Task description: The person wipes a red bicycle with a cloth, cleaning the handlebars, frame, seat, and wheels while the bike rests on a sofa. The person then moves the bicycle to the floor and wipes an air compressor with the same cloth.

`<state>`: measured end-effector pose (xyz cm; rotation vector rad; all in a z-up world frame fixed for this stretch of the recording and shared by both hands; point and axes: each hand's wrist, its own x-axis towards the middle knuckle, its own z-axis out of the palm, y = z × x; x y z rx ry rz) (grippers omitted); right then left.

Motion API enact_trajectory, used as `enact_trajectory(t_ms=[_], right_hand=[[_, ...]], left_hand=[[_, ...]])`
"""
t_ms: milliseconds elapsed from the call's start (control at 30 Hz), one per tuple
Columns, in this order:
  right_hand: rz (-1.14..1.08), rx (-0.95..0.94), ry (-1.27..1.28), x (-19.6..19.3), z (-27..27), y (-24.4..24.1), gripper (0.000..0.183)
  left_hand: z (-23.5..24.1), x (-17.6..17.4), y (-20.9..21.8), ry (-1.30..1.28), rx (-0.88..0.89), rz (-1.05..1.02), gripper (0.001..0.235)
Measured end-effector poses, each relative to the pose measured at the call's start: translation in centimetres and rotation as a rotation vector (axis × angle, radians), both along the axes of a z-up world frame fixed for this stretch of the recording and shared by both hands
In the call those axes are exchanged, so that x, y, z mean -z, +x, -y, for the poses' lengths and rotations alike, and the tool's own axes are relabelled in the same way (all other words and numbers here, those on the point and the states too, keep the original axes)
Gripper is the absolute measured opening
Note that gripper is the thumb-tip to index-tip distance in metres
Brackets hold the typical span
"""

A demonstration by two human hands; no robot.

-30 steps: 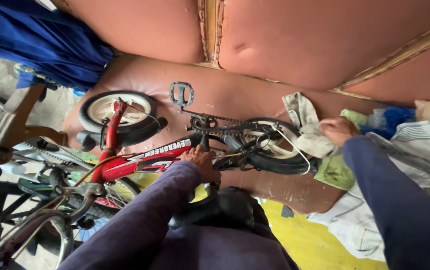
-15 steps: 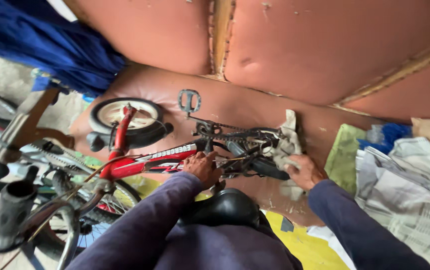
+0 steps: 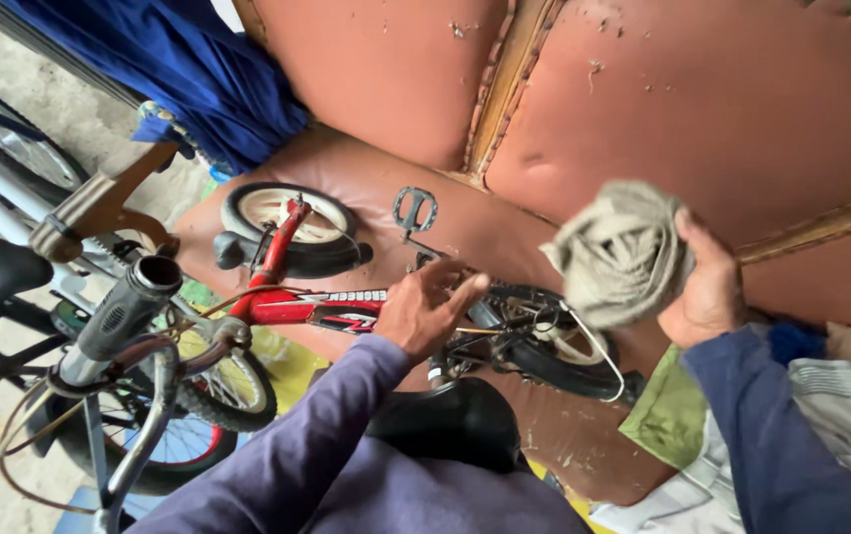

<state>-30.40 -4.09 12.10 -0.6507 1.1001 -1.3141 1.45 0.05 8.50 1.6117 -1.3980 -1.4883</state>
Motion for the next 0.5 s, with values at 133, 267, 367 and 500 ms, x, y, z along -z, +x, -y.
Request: enact_trajectory(t_ms=[133,267,367,500], right_hand=[[0.24,-0.083,0.102,-5.9,0.0,5.3,0.034],[0.19,-0.241,0.054,-7.2,-0.7,8.7,0.029],[0.072,-0.276,-0.028,-7.1,-0.2,9.6,0.021],[-0.29,-0.519,-0.053,-7.6,0.6,10.1,0.031]], left_hand=[[2.4,-2.0,-3.4,0.273,-0.17,-0.7,0.089],[6.4,-3.9,-4.2,0.29,-0.267,-0.855,0.068],[5.4,-5.2,-3.4,-0.207,-0.309,-0.717,0.036],[5.3,-7.9,-3.3,-0.444,-0.415,-0.501,0.023]])
